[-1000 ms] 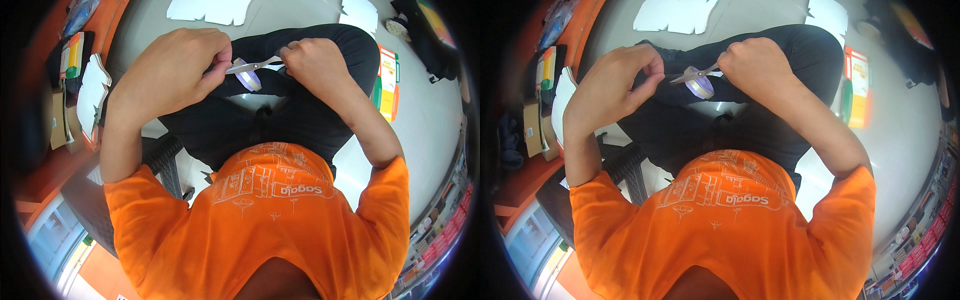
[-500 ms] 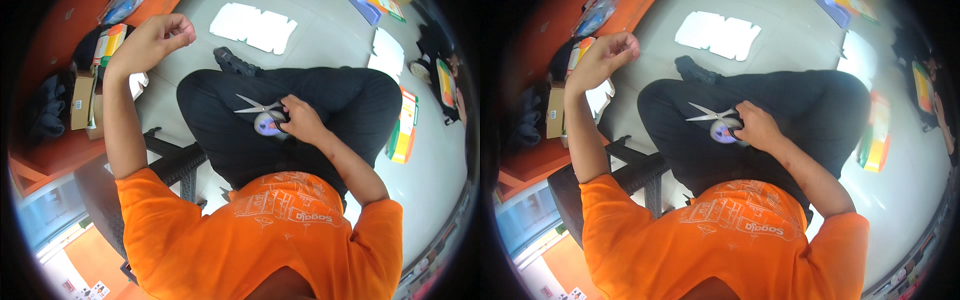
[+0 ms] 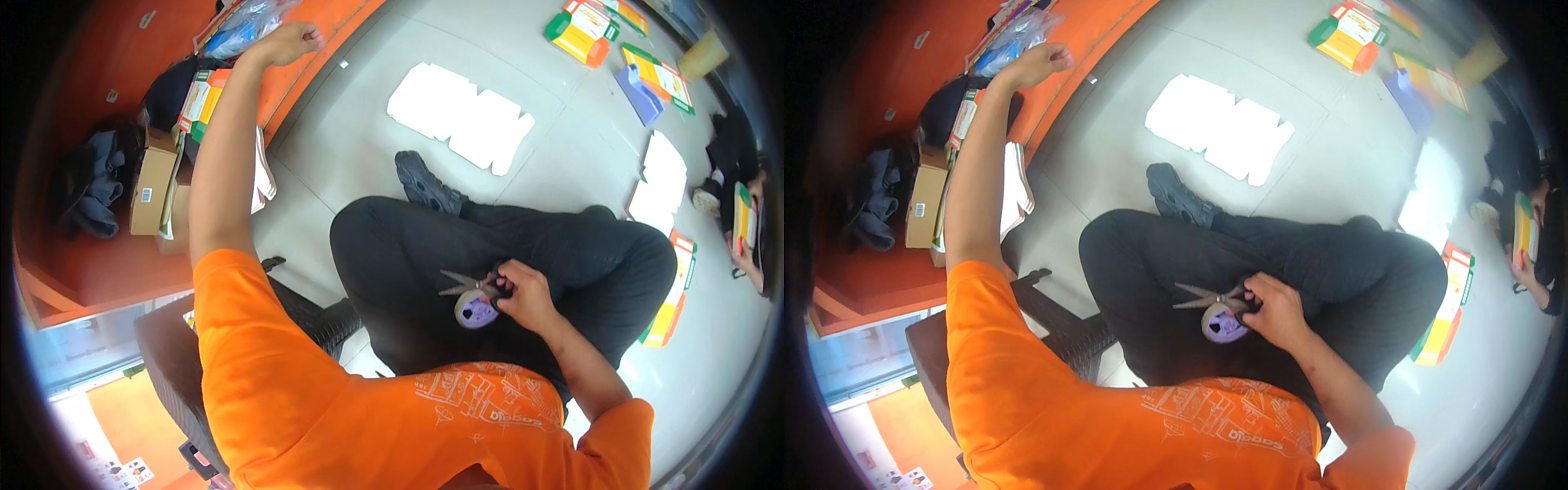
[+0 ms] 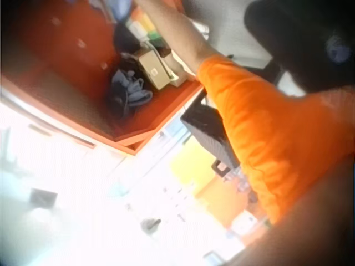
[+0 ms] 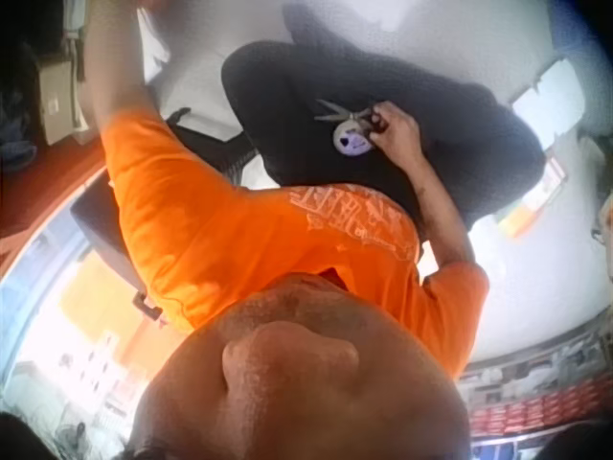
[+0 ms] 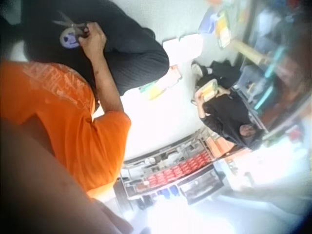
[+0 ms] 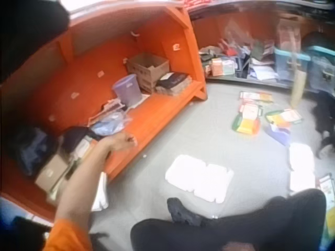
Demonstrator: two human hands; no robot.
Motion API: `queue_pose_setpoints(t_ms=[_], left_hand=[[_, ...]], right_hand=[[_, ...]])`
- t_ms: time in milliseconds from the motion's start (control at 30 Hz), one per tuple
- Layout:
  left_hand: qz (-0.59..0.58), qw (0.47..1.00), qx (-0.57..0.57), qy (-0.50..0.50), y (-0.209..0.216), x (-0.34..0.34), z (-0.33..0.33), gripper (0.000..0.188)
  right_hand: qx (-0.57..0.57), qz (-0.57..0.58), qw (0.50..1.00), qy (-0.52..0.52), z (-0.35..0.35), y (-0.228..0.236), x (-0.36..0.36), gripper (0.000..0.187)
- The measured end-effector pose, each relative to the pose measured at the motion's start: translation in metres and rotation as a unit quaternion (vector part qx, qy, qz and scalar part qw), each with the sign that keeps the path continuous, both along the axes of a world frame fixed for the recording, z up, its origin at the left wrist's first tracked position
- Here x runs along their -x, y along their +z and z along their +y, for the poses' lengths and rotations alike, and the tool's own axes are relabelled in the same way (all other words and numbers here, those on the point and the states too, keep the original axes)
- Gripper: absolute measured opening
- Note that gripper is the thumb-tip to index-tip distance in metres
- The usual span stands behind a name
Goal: The person sits on the floor and assembles white paper boxes by applying clear tape to the edges and folding the flaps. They use scissors to cut the tape and handle multiple box pieces, stacking them as they are completed.
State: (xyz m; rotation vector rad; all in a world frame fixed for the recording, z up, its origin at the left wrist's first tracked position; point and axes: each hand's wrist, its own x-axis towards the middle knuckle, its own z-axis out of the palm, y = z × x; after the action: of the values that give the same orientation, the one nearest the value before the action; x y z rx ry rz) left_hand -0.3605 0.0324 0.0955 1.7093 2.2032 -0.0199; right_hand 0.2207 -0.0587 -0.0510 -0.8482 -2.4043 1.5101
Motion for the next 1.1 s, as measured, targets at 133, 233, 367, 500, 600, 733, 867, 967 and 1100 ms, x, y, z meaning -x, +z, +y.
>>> queue_pose_setpoints(t_ms=[133,233,367,500,600,733,867,967,1100], left_hand=[[0.011,0.999,0.031,0.031,-0.029,0.051,0.023,0.022],[-0.012,0.997,0.054,0.061,-0.054,0.08,0.028,0.022],[-0.027,0.991,0.092,0.096,-0.075,0.111,0.028,0.022],[-0.017,0.993,0.068,0.098,-0.092,0.124,0.025,0.019],[-0.056,0.988,0.08,0.119,-0.095,0.129,0.024,0.019],[-0.065,0.986,0.078,0.135,-0.097,0.132,0.024,0.02],[-0.031,0.99,0.031,0.134,-0.106,0.131,0.025,0.02],[-0.042,0.982,0.009,0.183,-0.11,0.14,0.025,0.04],[0.045,0.971,0.033,0.231,-0.127,0.176,0.025,0.067]], right_hand=[[0.0,0.03,1.0,-0.002,0.002,-0.01,0.002,0.039],[0.025,0.005,1.0,-0.001,0.005,-0.006,0.005,0.04],[0.024,0.007,1.0,0.004,0.009,-0.008,0.008,0.039],[0.034,0.009,0.999,0.002,0.011,-0.009,0.01,0.038],[0.033,0.009,0.999,0.001,0.011,-0.009,0.011,0.038],[0.027,0.011,1.0,0.002,0.012,-0.008,0.011,0.038],[0.036,0.014,0.999,-0.003,0.011,-0.009,0.01,0.038],[0.032,0.019,0.999,0.004,0.011,-0.01,0.008,0.037],[-0.008,0.057,0.998,0.031,0.012,-0.012,0.007,0.034]])
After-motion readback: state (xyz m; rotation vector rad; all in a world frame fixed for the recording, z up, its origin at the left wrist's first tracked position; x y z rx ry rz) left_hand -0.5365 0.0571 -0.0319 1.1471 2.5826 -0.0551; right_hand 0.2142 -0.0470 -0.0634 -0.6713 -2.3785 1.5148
